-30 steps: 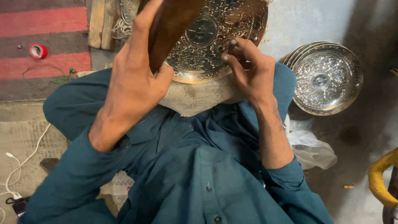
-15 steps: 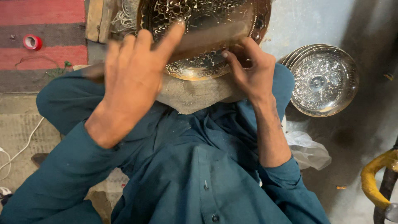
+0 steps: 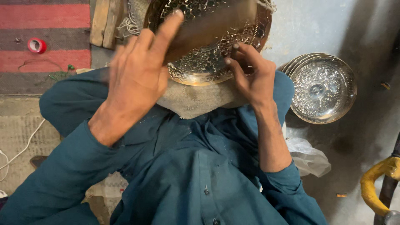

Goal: The person sits on the floor with an ornate brass tray resting on a cloth pad on their lap. They hold a wooden mallet and repeatedly tap and press along the tray's embossed surface and rim, repositioning the tray with the other hand, and briefly adjust a string across the tray before resuming hammering.

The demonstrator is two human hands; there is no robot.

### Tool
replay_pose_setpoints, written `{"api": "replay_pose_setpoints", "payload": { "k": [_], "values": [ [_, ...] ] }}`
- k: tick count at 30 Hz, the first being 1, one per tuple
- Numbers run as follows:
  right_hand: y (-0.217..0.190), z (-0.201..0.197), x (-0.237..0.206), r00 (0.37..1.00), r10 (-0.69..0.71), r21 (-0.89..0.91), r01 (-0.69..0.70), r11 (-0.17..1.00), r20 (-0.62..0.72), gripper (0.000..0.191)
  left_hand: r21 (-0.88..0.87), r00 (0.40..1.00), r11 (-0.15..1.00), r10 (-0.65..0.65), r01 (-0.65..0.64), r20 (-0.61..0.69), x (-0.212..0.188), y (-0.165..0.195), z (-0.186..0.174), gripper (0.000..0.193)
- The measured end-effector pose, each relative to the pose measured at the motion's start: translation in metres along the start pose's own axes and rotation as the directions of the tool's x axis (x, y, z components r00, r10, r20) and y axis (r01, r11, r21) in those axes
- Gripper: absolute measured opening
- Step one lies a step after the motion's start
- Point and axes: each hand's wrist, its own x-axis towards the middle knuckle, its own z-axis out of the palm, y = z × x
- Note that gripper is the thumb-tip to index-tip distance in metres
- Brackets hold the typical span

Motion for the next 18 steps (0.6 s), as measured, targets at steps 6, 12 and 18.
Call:
{"api": "replay_pose_setpoints", "payload": {
  "k": [6, 12, 18],
  "values": [
    [0.0, 0.0, -0.001, 1.0, -0.009, 0.023, 0.009, 1.0, 0.004, 0.035, 0.03, 1.0, 1.0, 0.0, 0.0, -0.007, -0.005, -0.001, 0.003, 0.08],
    [-0.004, 0.0, 0.0, 0.999, 0.042, 0.032, -0.043, 0.999, 0.018, 0.034, -0.011, 1.0, 1.0, -0.01, 0.01, 0.009, -0.004, -0.001, 0.0, 0.082],
    [-0.011, 0.007, -0.004, 0.992, 0.093, 0.103, -0.084, 0.991, -0.086, 0.032, -0.143, 1.0, 0.99, -0.021, 0.019, -0.014, 0.0, 0.003, -0.009, 0.08]
  ]
}}
